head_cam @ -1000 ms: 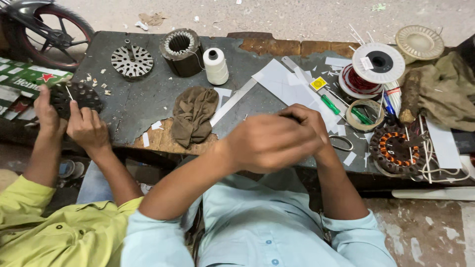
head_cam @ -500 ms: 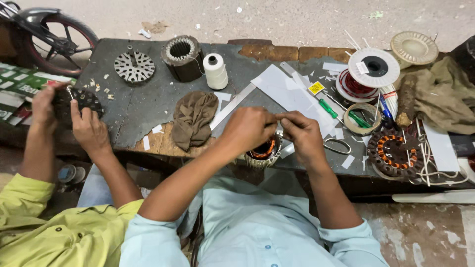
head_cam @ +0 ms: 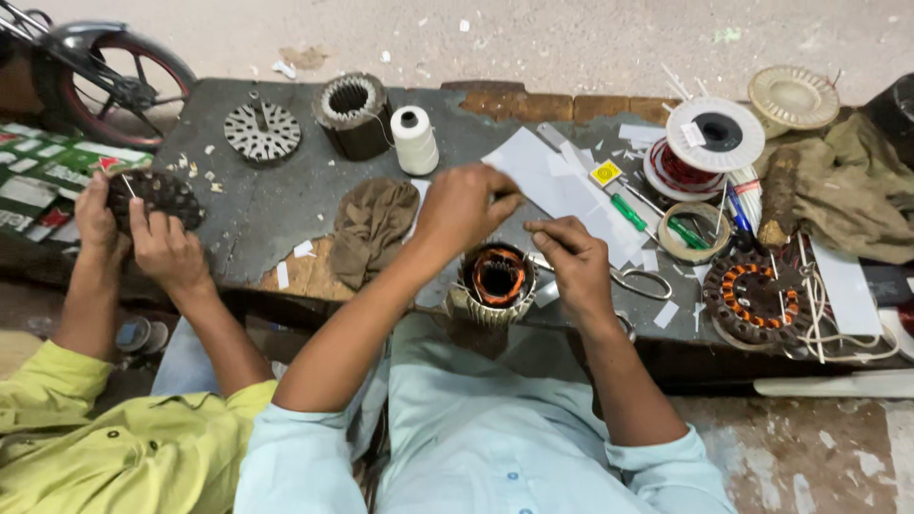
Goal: The person assembles a cylindrical electrical component by inserting white plastic strips into slots around a copper-wound core. They use scissors to trim the strips and a screwdriver to adjust the assembly. A second person works on a similar component nearby.
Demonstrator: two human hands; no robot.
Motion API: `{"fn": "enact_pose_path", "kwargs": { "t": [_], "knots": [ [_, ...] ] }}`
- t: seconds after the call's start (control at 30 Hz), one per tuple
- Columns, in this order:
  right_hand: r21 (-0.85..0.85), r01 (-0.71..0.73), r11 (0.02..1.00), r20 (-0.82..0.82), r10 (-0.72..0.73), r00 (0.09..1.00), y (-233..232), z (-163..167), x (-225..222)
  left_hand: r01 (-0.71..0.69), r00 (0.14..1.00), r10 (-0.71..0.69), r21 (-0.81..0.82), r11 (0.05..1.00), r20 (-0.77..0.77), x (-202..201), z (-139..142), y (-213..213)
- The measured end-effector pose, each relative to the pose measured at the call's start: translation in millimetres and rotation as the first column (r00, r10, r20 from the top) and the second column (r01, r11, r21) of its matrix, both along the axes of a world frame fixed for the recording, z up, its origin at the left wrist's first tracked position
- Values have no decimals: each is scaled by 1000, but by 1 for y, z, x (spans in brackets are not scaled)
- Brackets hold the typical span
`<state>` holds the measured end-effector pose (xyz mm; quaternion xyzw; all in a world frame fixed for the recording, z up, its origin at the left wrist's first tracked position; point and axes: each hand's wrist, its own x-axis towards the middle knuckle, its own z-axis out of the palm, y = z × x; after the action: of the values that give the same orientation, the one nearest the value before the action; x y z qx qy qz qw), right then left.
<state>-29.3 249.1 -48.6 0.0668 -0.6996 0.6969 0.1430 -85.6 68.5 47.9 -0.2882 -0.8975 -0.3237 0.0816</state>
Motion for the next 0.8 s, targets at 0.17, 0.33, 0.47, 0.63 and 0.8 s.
{"fn": "enact_pose_path", "kwargs": {
  "t": [0.17,0.33,0.47,0.63,0.8],
  "knots": [
    [-2,76,997,13,-76,997,-3,6,3,120,989,-121,-13,993,-79,3,-4,0],
    [85,139,987,-46,-135,990,-5,10,2,77,997,-76,65,995,-22,10,-1,0],
    [-137,54,989,-8,-55,998,-4,3,-2,132,977,-98,174,976,-190,21,-4,6],
    [-83,42,996,-35,-45,998,-2,-3,0,114,989,-92,195,974,-115,20,-18,10],
    [-15,57,998,-30,-57,998,-4,-5,4,-93,903,-58,326,941,425,7,-32,8]
  ]
}}
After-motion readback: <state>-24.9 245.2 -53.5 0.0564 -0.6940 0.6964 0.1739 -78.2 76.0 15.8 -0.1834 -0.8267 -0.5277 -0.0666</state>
